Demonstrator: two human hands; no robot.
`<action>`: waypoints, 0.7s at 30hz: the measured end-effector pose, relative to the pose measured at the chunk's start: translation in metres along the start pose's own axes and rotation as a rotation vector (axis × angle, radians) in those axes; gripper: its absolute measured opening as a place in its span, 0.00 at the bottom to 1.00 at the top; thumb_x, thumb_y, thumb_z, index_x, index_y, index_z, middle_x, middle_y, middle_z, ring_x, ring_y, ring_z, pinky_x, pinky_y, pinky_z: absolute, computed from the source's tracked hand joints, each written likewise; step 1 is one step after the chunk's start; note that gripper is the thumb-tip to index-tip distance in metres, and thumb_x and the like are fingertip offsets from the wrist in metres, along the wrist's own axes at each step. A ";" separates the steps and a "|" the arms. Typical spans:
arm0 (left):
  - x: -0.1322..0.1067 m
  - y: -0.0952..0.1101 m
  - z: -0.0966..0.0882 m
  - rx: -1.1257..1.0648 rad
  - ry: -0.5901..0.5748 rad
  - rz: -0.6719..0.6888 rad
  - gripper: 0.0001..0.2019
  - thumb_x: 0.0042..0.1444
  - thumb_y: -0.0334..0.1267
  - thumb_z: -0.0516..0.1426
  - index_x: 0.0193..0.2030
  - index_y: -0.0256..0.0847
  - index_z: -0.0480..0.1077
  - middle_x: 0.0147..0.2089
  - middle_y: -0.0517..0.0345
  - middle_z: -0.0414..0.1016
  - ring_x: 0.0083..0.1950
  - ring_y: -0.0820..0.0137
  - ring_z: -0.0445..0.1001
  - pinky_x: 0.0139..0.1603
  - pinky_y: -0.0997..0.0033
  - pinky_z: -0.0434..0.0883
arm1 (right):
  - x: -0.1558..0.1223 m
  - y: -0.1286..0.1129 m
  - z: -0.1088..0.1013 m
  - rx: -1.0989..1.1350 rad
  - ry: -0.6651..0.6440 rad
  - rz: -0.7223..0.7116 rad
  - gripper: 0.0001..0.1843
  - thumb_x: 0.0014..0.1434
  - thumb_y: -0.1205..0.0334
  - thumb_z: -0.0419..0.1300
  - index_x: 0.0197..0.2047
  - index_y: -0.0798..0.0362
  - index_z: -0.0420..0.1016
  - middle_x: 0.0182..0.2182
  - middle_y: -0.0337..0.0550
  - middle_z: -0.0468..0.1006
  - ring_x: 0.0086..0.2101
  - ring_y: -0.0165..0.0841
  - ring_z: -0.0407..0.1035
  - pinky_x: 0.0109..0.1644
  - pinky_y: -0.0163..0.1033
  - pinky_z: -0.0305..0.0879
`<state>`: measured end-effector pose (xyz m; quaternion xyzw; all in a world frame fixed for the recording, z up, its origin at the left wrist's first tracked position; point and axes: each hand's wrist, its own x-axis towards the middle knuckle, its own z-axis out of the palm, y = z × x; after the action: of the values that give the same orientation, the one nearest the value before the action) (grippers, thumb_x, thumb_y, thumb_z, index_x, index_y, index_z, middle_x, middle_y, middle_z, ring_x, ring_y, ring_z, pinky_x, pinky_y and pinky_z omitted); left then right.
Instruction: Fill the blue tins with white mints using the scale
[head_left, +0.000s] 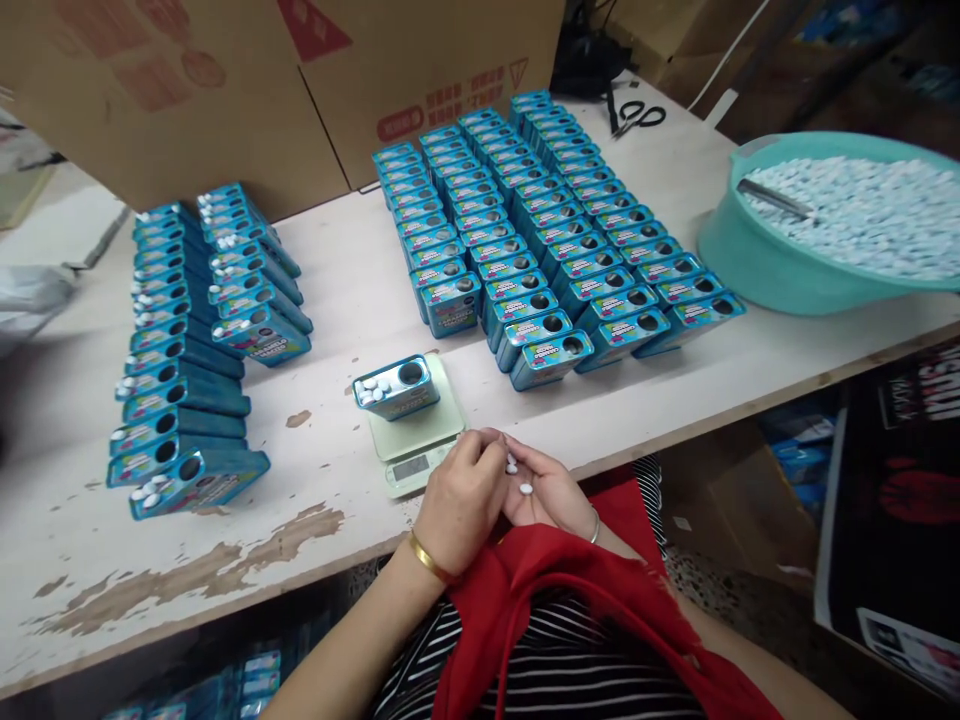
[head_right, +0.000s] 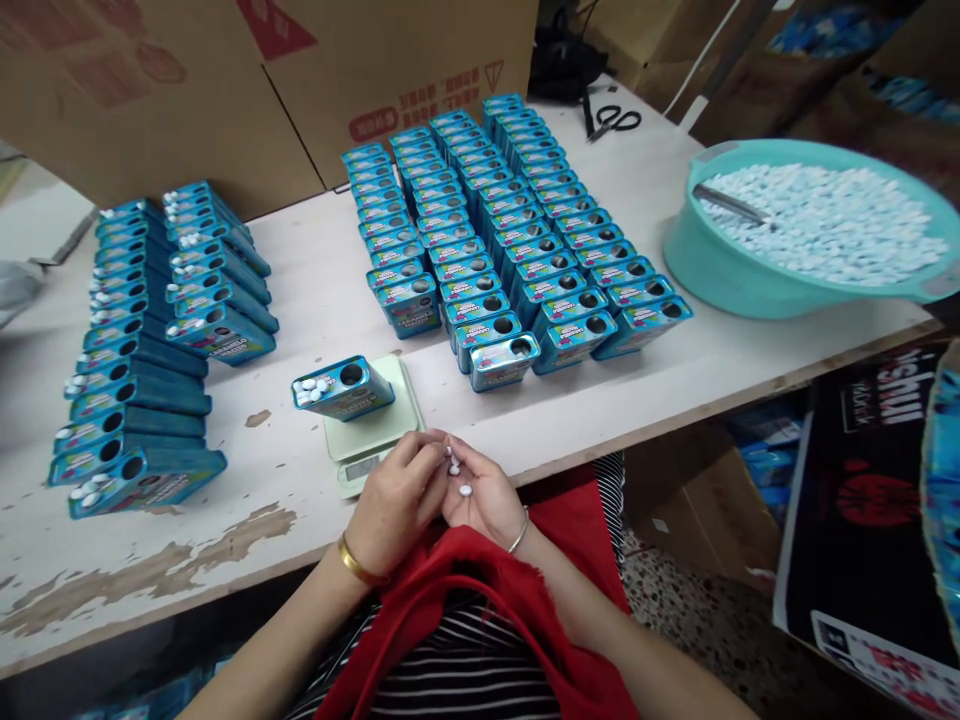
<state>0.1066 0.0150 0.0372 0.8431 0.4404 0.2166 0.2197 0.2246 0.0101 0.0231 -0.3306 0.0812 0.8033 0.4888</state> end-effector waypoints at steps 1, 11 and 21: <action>0.000 -0.001 -0.001 -0.016 0.003 0.015 0.05 0.61 0.31 0.49 0.40 0.40 0.65 0.40 0.52 0.67 0.40 0.69 0.68 0.40 0.69 0.71 | 0.000 0.000 -0.001 0.003 0.005 -0.002 0.05 0.57 0.68 0.58 0.35 0.57 0.75 0.33 0.43 0.78 0.41 0.32 0.74 0.42 0.32 0.73; 0.034 -0.018 -0.087 0.043 0.423 0.012 0.04 0.57 0.31 0.55 0.40 0.39 0.67 0.34 0.59 0.69 0.34 0.74 0.67 0.37 0.73 0.67 | 0.000 0.001 0.008 0.119 -0.031 0.073 0.10 0.62 0.67 0.52 0.39 0.60 0.73 0.40 0.52 0.79 0.46 0.36 0.74 0.52 0.40 0.70; 0.014 -0.053 -0.110 0.264 0.597 -0.077 0.11 0.58 0.34 0.57 0.48 0.42 0.71 0.47 0.53 0.73 0.50 0.65 0.71 0.53 0.60 0.66 | 0.003 -0.013 -0.006 0.119 0.028 -0.012 0.14 0.65 0.68 0.46 0.39 0.61 0.73 0.40 0.52 0.79 0.47 0.37 0.74 0.52 0.40 0.71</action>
<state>0.0179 0.0741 0.0990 0.7461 0.5414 0.3870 -0.0221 0.2372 0.0162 0.0197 -0.3126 0.1339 0.7894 0.5111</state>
